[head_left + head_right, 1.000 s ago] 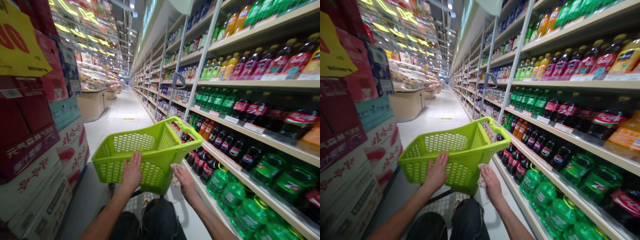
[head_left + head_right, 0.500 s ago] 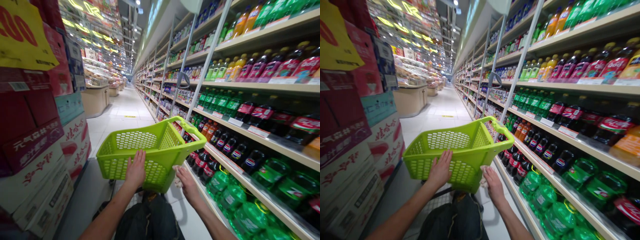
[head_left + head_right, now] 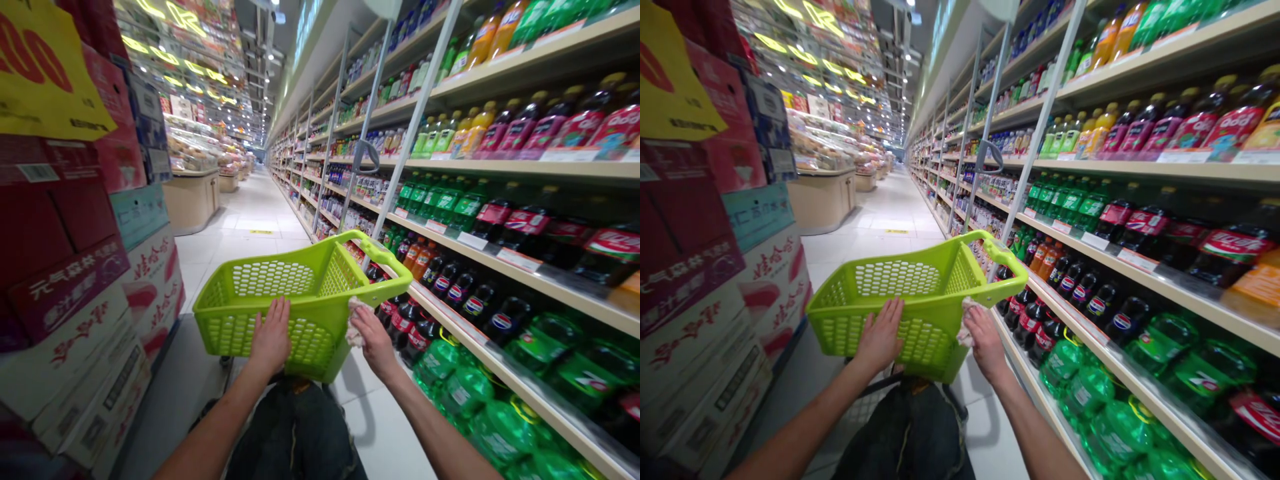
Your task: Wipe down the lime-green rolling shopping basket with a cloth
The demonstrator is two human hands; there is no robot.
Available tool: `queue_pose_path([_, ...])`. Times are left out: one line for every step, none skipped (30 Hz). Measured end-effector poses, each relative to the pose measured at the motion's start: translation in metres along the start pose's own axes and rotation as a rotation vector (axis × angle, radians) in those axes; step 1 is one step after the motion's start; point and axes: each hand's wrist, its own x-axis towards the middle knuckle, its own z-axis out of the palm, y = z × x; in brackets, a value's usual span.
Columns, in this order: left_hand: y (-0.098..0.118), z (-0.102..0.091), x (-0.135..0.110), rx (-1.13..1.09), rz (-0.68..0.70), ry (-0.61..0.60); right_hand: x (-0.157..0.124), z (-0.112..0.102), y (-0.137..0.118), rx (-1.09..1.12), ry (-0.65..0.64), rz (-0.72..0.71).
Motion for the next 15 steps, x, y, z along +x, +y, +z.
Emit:
queue_pose_path([0.000, 0.000, 0.000, 0.001, 0.001, -0.003, 0.003, -0.008, 0.006, -0.012, 0.030, 0.027])
queue_pose_path([-0.001, 0.000, -0.001, 0.001, 0.003, -0.004, 0.009, -0.017, 0.015, -0.038, 0.080, 0.073])
queue_pose_path([-0.001, 0.000, -0.002, 0.002, 0.005, -0.001, 0.015, -0.026, 0.023, -0.071, 0.136, 0.129])
queue_pose_path([-0.001, 0.000, -0.003, 0.003, 0.006, 0.005, 0.021, -0.033, 0.030, -0.102, 0.184, 0.182])
queue_pose_path([-0.002, 0.000, -0.003, 0.005, 0.004, 0.013, 0.026, -0.037, 0.034, -0.123, 0.212, 0.217])
queue_pose_path([-0.002, 0.000, -0.004, 0.007, 0.003, 0.022, 0.028, -0.037, 0.035, -0.129, 0.215, 0.226])
queue_pose_path([-0.002, 0.000, -0.005, 0.008, 0.003, 0.028, 0.026, -0.033, 0.032, -0.124, 0.194, 0.211])
queue_pose_path([-0.002, 0.000, -0.006, 0.010, 0.005, 0.031, 0.020, -0.025, 0.026, -0.111, 0.157, 0.175])
queue_pose_path([-0.003, -0.001, -0.007, 0.011, 0.009, 0.029, 0.011, -0.016, 0.018, -0.096, 0.113, 0.127])
queue_pose_path([-0.003, -0.002, -0.008, 0.013, 0.013, 0.022, 0.001, -0.006, 0.010, -0.084, 0.067, 0.074])
queue_pose_path([-0.003, -0.003, -0.008, 0.015, 0.018, 0.012, -0.011, 0.003, 0.002, -0.076, 0.022, 0.017])
queue_pose_path([-0.003, -0.004, -0.009, 0.016, 0.021, 0.002, -0.021, 0.009, -0.005, -0.070, -0.025, -0.034])
queue_pose_path([-0.003, -0.005, -0.010, 0.017, 0.022, -0.007, -0.028, 0.012, -0.009, -0.065, -0.067, -0.072])
queue_pose_path([-0.002, -0.006, -0.010, 0.018, 0.022, -0.011, -0.031, 0.011, -0.010, -0.061, -0.092, -0.095])
queue_pose_path([-0.001, -0.007, -0.010, 0.018, 0.022, -0.011, -0.030, 0.006, -0.008, -0.060, -0.095, -0.099])
